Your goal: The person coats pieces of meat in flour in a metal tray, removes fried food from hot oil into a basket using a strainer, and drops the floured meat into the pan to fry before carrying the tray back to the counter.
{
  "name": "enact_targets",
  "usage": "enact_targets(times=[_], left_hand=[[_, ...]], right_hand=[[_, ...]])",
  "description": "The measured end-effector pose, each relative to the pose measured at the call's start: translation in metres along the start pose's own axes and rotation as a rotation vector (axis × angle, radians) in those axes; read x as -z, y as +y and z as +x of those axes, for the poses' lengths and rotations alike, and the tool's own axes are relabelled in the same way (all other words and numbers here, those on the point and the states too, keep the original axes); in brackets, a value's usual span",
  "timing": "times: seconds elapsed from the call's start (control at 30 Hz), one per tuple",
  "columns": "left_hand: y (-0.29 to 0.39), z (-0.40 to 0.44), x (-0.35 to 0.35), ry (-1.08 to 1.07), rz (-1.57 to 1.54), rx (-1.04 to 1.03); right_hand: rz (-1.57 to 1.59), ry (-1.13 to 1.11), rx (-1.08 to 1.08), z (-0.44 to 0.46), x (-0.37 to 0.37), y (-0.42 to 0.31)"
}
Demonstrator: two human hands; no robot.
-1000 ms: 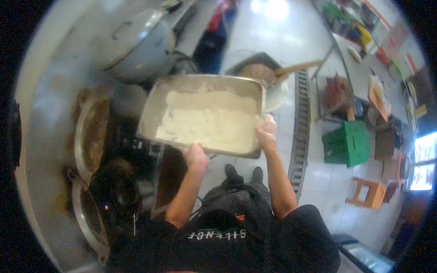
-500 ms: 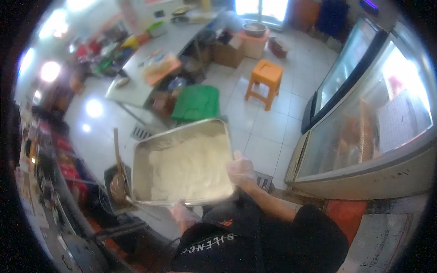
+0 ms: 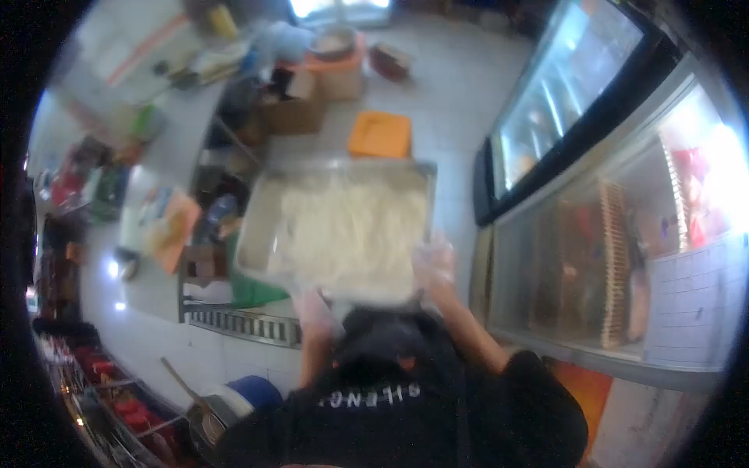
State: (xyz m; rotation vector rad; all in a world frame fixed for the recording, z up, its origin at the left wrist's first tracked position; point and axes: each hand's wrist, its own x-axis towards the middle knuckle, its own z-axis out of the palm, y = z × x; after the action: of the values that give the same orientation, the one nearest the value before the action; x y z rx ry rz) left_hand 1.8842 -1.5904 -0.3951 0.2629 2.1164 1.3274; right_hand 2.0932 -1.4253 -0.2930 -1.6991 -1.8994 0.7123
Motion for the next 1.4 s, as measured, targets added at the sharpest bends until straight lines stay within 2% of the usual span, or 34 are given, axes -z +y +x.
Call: enact_targets(times=[0.07,0.1,0.13,0.27,0.3,0.33,0.4,0.43,0.5,0.53,0.57,0.6,0.63,0.67,0.73,0.8,0.87,0.97,1.03,1.13,1.23,1.3,1.33,1.4], left_hand=[[0.047,0.034,-0.039,-0.234,0.005,0.086],[0.054,0.071,-0.062,-0.345,0.246,-0.194],[0.062,0.107,-0.084,-0.386,0.458,-0.499],[0.101,0.222,-0.148,-0.399,0.509,-0.996],[0.122,0.250,-0.164,-0.589,0.193,-0.721],[0.154,0.275,-0.177,-0.687,-0.138,-0.427],[0.204,0.327,-0.181,-0.780,-0.453,0.131],[0.198,0.346,-0.181,-0.724,-0.214,-0.102],[0.220,0.390,-0.204,-0.578,-0.146,-0.168],[0.243,0.417,-0.222,-0.523,-0.297,0.004],[0.293,0.410,-0.219,-0.453,-0.411,0.125],[0.344,0.403,-0.214,-0.367,-0.532,0.237],[0.370,0.415,-0.202,-0.383,-0.474,0.219],[0.397,0.453,-0.193,-0.396,-0.435,0.200],[0.431,0.513,-0.195,-0.386,-0.327,0.130],[0.437,0.570,-0.199,-0.338,-0.154,0.089],[0.460,0.624,-0.212,-0.331,-0.097,0.070],[0.469,0.704,-0.230,-0.342,0.013,0.087],[0.502,0.762,-0.251,-0.330,0.024,0.072],[0.546,0.834,-0.284,-0.389,-0.122,-0.003],[0.606,0.934,-0.341,-0.426,-0.252,-0.125],[0.656,0.992,-0.370,-0.424,-0.212,-0.293],[0.666,1.035,-0.396,-0.386,-0.050,-0.276],[0.666,1.142,-0.455,-0.334,0.278,-0.304]], right_hand=[[0.242,0.036,-0.056,0.040,0.019,0.020],[0.392,0.074,-0.034,0.078,0.027,0.022],[0.481,0.177,-0.102,0.110,0.045,0.021],[0.716,0.344,-0.403,0.179,0.045,-0.034],[0.156,0.488,-0.138,0.205,0.006,-0.013],[-0.419,0.578,0.094,0.222,-0.036,0.012],[-0.270,0.601,-0.019,0.250,-0.049,-0.030],[-0.167,0.589,-0.056,0.278,-0.060,-0.073],[0.042,0.579,-0.051,0.353,-0.074,-0.131],[0.120,0.545,-0.107,0.385,-0.096,-0.121],[0.176,0.491,-0.185,0.399,-0.120,-0.085],[0.180,0.419,-0.276,0.407,-0.131,-0.092],[0.177,0.343,-0.367,0.414,-0.143,-0.099],[0.119,0.270,-0.455,0.433,-0.152,-0.146],[0.004,0.259,-0.509,0.472,-0.174,-0.200],[-0.128,0.355,-0.491,0.504,-0.210,-0.233],[-0.096,0.466,-0.252,0.548,-0.251,-0.234],[0.112,0.499,-0.317,0.604,-0.286,-0.267],[-0.052,0.486,-0.448,0.674,-0.300,-0.306],[0.218,0.587,-0.437,0.735,-0.308,-0.377],[0.424,0.532,-0.485,0.835,-0.350,-0.379],[0.546,0.555,-0.440,0.912,-0.415,-0.335],[0.506,0.640,-0.384,0.955,-0.463,-0.306],[0.253,0.718,-0.335,1.032,-0.524,-0.303]])
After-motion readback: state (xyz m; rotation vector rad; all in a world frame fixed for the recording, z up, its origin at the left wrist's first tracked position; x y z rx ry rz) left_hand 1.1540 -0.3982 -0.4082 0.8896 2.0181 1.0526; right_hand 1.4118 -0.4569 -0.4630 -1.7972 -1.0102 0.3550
